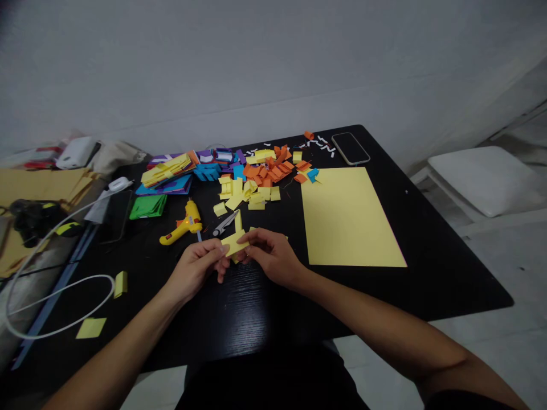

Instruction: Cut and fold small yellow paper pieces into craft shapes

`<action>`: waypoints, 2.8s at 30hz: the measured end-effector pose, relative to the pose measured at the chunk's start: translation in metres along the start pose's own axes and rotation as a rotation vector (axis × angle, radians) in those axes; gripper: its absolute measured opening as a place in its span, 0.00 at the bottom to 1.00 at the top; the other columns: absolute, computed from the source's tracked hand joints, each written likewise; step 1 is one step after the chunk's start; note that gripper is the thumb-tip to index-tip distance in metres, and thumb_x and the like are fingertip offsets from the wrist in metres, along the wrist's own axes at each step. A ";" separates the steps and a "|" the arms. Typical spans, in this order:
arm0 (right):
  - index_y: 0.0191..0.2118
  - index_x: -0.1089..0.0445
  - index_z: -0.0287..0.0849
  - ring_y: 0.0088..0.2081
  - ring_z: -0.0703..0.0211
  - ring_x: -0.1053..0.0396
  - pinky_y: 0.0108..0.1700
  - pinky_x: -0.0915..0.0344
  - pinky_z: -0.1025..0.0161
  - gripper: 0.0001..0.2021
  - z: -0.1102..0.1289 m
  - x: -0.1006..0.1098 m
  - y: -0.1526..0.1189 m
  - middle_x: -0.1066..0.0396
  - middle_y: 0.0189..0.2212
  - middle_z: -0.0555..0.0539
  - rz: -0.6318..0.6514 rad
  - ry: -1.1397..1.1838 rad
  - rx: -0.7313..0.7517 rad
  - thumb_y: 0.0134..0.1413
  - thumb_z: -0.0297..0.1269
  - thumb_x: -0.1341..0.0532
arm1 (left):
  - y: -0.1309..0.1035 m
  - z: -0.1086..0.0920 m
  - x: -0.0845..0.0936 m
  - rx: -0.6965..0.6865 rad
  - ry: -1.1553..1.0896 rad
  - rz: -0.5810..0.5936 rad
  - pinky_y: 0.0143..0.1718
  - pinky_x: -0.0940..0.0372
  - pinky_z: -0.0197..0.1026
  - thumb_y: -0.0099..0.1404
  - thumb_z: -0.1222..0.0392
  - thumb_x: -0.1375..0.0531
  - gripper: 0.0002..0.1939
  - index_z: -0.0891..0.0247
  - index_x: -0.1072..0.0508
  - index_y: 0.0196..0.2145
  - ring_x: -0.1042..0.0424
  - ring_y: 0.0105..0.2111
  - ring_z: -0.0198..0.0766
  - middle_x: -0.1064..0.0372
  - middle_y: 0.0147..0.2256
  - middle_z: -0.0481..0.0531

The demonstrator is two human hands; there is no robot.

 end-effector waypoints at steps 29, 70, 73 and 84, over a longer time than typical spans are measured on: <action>0.27 0.31 0.39 0.21 0.63 0.27 0.24 0.29 0.67 0.18 -0.017 0.002 0.005 0.26 0.21 0.50 0.033 0.043 -0.206 0.54 0.49 0.31 | -0.001 -0.011 0.000 -0.098 0.236 0.029 0.24 0.32 0.35 0.64 0.41 0.36 0.23 0.66 0.27 0.26 0.28 0.20 0.33 0.28 0.23 0.49; 0.32 0.27 0.40 0.26 0.62 0.30 0.32 0.35 0.65 0.09 -0.007 -0.005 0.002 0.29 0.23 0.51 0.083 -0.315 -0.049 0.57 0.41 0.36 | -0.008 -0.017 -0.007 -0.249 0.492 0.044 0.26 0.45 0.33 0.68 0.53 0.39 0.13 0.65 0.28 0.30 0.42 0.24 0.31 0.41 0.23 0.43; 0.31 0.26 0.39 0.26 0.63 0.32 0.30 0.38 0.66 0.09 -0.006 -0.008 0.001 0.29 0.23 0.51 0.108 -0.401 -0.006 0.57 0.39 0.37 | -0.008 -0.021 -0.008 -0.288 0.519 0.036 0.27 0.45 0.33 0.69 0.54 0.40 0.13 0.66 0.26 0.32 0.42 0.25 0.31 0.40 0.23 0.44; 0.30 0.26 0.40 0.26 0.63 0.32 0.30 0.37 0.66 0.07 0.001 -0.005 0.003 0.29 0.23 0.51 0.085 -0.396 0.008 0.55 0.36 0.37 | -0.009 -0.029 -0.006 -0.347 0.474 -0.001 0.26 0.45 0.33 0.68 0.55 0.39 0.12 0.66 0.26 0.31 0.42 0.24 0.30 0.41 0.22 0.43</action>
Point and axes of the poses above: each hand's wrist, its own y-axis towards the middle knuckle, its own x-axis out of the back of the hand, z = x × y, the point moved 10 cm from there along y, towards the middle knuckle
